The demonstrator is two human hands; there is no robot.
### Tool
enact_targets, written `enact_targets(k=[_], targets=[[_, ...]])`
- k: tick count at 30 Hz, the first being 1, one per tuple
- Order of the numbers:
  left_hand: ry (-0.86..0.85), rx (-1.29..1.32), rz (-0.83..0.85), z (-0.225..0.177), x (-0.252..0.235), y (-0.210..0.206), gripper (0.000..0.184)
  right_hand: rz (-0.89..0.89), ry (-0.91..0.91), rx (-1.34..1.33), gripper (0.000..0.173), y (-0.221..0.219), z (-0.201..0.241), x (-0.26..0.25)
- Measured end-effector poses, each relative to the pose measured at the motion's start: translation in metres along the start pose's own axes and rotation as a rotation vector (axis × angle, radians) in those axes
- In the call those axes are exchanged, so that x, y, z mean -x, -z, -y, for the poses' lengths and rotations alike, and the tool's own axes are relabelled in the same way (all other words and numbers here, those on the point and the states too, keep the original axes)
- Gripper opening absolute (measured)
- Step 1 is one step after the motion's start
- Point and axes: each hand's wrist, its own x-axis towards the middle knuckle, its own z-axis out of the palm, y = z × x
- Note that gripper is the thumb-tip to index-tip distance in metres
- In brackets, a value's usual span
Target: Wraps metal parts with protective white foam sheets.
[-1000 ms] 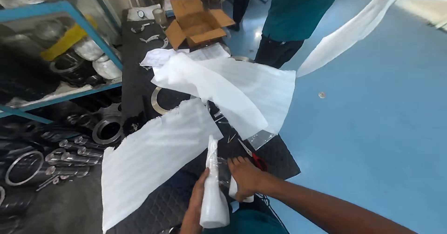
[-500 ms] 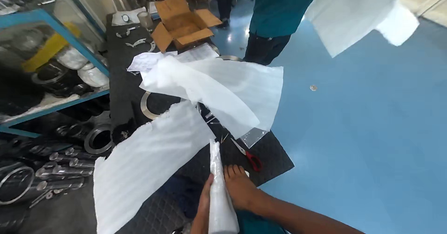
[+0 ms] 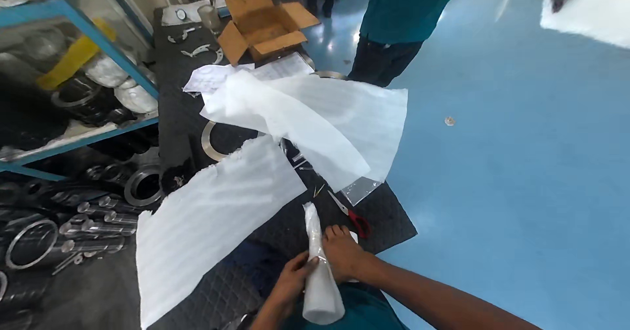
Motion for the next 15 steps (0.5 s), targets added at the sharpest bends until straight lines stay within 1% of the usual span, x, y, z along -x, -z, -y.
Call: enact_targets(k=[3, 5, 9, 11, 15], targets=[[0.000, 0.033, 0.086, -0.001, -0.006, 0.003, 0.048, -0.006, 0.002, 0.011, 0.089, 0.000, -0.001, -0.007], [-0.024, 0.042, 0.077, 0.003, -0.011, 0.002, 0.049, -0.004, 0.003, 0.022, 0.087, 0.000, -0.001, -0.011], [-0.074, 0.004, 0.007, 0.013, -0.015, 0.002, 0.051, 0.011, 0.010, 0.024, 0.088, 0.001, -0.001, -0.016], [-0.079, -0.025, -0.014, 0.013, -0.016, 0.002, 0.055, 0.010, 0.020, 0.012, 0.086, 0.002, -0.002, -0.018], [-0.087, -0.035, 0.013, 0.007, -0.017, 0.004, 0.061, 0.022, 0.042, -0.012, 0.087, 0.010, -0.006, -0.020]])
